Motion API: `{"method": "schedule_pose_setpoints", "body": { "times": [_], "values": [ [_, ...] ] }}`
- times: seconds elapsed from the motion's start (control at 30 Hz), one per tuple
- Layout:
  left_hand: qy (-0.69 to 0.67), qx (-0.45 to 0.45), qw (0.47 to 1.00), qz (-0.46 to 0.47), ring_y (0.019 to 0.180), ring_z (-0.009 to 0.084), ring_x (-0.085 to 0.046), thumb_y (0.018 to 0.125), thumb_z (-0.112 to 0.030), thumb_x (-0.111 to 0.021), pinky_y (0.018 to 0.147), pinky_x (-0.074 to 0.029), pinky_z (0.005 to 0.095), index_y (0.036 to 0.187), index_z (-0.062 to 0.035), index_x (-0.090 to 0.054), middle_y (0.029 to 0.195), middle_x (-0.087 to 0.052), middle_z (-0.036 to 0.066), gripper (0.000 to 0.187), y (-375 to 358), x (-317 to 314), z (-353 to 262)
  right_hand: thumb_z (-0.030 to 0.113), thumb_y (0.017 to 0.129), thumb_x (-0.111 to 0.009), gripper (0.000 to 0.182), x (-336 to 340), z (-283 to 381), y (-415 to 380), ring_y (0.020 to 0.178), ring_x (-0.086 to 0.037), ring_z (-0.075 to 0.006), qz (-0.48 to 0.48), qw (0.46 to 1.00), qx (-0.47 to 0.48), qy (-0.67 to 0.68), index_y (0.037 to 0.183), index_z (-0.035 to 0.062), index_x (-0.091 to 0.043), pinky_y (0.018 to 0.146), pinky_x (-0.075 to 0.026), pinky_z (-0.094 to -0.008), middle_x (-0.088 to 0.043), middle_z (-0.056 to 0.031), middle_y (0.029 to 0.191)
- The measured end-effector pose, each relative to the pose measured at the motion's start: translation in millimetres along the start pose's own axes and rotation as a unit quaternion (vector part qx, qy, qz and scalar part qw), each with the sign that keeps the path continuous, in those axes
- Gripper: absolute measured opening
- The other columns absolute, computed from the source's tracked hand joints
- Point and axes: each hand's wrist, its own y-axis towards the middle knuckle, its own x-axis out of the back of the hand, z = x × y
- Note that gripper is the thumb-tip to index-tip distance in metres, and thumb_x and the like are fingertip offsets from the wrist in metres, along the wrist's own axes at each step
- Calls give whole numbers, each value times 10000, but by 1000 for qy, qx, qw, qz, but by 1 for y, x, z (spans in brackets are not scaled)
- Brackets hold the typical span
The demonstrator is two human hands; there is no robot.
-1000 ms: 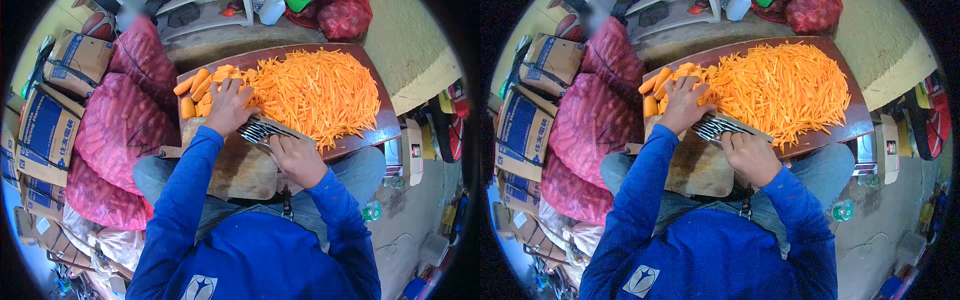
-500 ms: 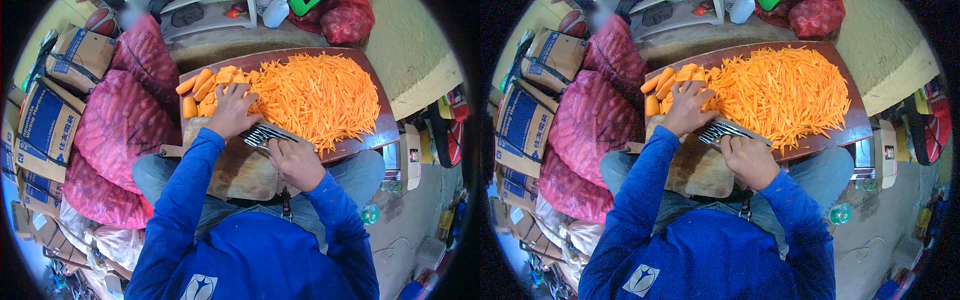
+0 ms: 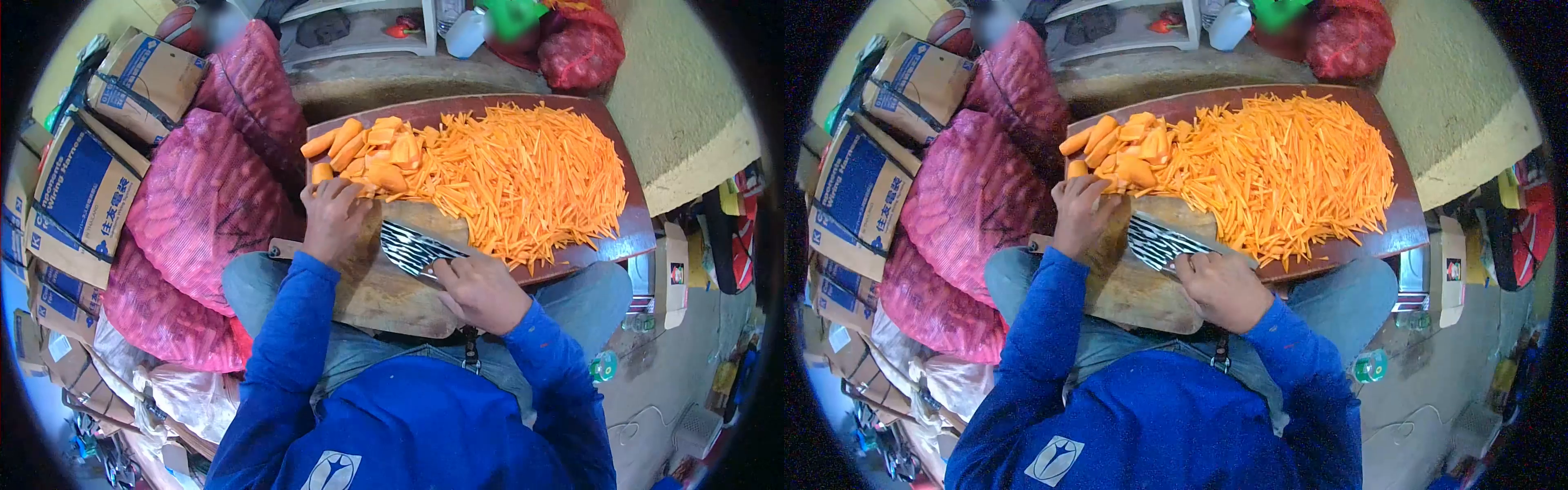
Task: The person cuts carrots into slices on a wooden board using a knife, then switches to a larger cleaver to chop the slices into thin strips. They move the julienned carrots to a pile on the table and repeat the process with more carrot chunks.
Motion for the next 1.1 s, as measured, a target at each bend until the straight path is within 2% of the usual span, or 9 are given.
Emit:
{"method": "schedule_pose_setpoints", "body": {
  "times": [0.07,0.2,0.33,0.43,0.53,0.73,0.93,1.0,1.1],
  "values": [
    [-3,19,1000,-3,1123,291,-653,851,-255,-864,1029,-384,500,1125,-93,-777,1136,-722,68,330,-12,3,10,233,917,-796,370,-11,-1,0,881,-689,-380,53,998,-26,37,1175,36,-618,740,-556,-489,-661,-141,915],
    [-10,49,998,-33,1121,286,-651,844,-217,-856,1013,-388,506,1124,-75,-770,1110,-714,77,326,-9,10,11,238,936,-768,306,-10,-5,9,877,-710,-398,60,992,-19,109,1112,28,-630,745,-565,-501,-686,-156,925],
    [21,35,997,-60,1115,280,-651,838,-213,-856,994,-395,502,1103,-74,-767,1091,-711,73,312,0,19,14,235,928,-802,337,-12,-8,12,939,-684,-416,14,990,-65,123,1145,22,-655,800,-552,-517,-678,-195,1032],
    [17,42,997,-66,1048,298,-669,819,-196,-872,969,-422,473,1116,-98,-771,1097,-734,65,329,-1,25,29,131,879,-836,478,-13,-9,15,1043,-655,-422,-57,992,-84,80,1314,13,-676,887,-521,-498,-631,-241,1312],
    [37,67,996,-55,1011,285,-661,838,-218,-853,913,-436,484,1009,-88,-750,1040,-711,75,239,-5,32,45,106,872,-830,408,-6,5,21,1052,-649,-407,-89,994,-70,6,1254,32,-708,908,-496,-487,-635,-220,1307],
    [72,142,983,87,1036,295,-689,838,-260,-836,866,-476,507,979,-89,-779,1065,-733,89,228,-14,45,54,64,865,-813,337,0,51,-15,1052,-640,-400,-55,994,-92,15,1193,73,-740,935,-479,-498,-641,-205,1305],
    [60,186,963,185,1028,324,-748,880,-327,-808,935,-491,533,989,-112,-803,1035,-785,106,240,-19,40,62,68,872,-809,451,-12,75,-43,1156,-600,-432,-42,992,-115,2,1304,16,-690,997,-470,-505,-596,-237,1388],
    [40,194,936,290,1073,359,-736,907,-385,-797,908,-496,537,1014,-105,-799,1096,-774,152,300,-17,45,60,72,881,-801,457,-14,73,-41,1169,-599,-433,-46,993,-107,-1,1320,20,-687,1017,-464,-507,-604,-225,1374],
    [3,206,933,295,1064,361,-764,923,-358,-773,940,-498,555,1025,-92,-807,1090,-797,175,286,-22,36,65,69,884,-796,477,-14,61,-31,1183,-597,-428,-56,993,-99,16,1345,29,-681,1032,-459,-506,-608,-216,1383]
  ]
}}
